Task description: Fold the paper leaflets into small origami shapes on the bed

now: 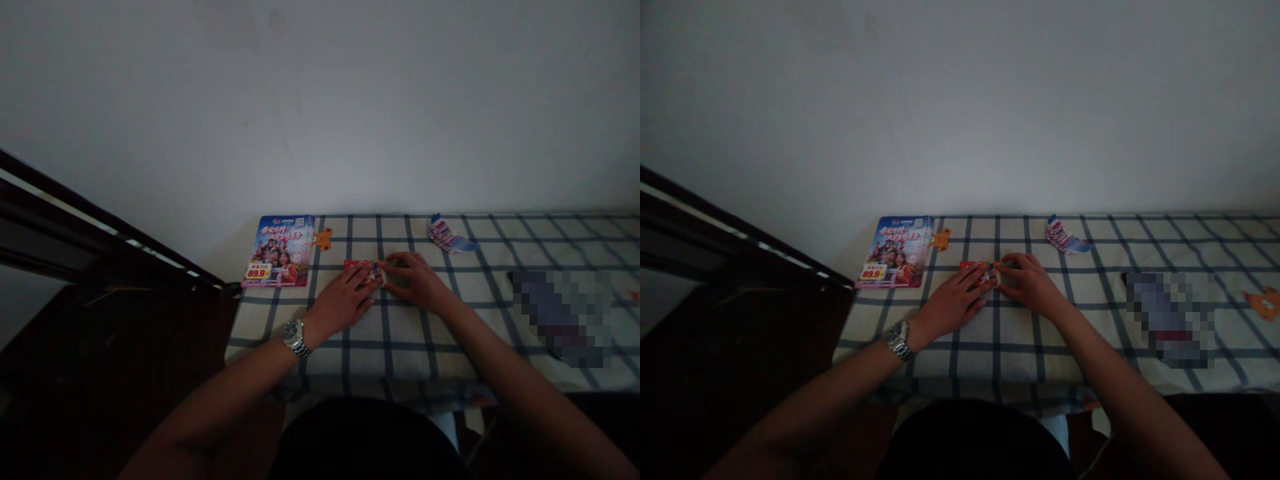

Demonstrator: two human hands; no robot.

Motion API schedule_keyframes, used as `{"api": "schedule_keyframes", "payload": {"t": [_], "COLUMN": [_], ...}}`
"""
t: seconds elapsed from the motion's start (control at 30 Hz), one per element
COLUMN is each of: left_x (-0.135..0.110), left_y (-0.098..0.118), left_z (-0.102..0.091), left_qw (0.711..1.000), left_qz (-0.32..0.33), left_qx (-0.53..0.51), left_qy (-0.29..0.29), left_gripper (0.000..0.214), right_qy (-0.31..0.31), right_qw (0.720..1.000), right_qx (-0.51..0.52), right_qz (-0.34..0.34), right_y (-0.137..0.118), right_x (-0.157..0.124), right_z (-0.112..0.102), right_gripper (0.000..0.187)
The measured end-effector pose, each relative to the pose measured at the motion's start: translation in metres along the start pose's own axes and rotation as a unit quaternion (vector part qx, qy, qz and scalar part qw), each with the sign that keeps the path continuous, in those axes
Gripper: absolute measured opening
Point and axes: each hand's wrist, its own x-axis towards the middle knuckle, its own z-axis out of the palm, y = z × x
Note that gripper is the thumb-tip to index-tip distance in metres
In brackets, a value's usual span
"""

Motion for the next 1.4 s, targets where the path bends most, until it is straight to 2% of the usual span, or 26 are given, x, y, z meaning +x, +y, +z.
{"api": "schedule_keyframes", "payload": {"t": [0.2,0.43,0.77,0.97,1.13,1.4], "left_x": [0.001,0.005,0.014,0.028,0.041,0.048], "left_y": [0.001,0.001,-0.003,-0.009,-0.018,-0.024], "left_z": [-0.003,-0.006,-0.012,-0.019,-0.018,-0.011], "left_qw": [1.000,1.000,1.000,0.999,1.000,0.996], "left_qz": [-0.007,-0.011,-0.024,-0.026,-0.014,-0.072], "left_qx": [-0.002,-0.008,-0.018,-0.029,-0.019,-0.040], "left_qy": [-0.001,0.008,0.006,0.002,-0.013,0.019], "left_gripper": [0.047,0.046,0.035,0.032,0.028,0.023], "right_qy": [-0.007,0.024,0.023,0.019,0.015,0.015], "right_qw": [1.000,0.998,0.998,0.998,0.999,0.999], "right_qx": [0.014,0.021,0.015,0.018,0.007,0.001], "right_qz": [0.011,0.045,0.051,0.050,0.045,0.043], "right_y": [0.000,0.006,0.003,0.005,0.004,0.001], "right_x": [0.000,0.002,0.001,0.000,-0.001,-0.002], "right_z": [-0.003,0.009,0.011,0.012,0.012,0.011], "right_gripper": [0.051,0.033,0.041,0.041,0.042,0.043]}}
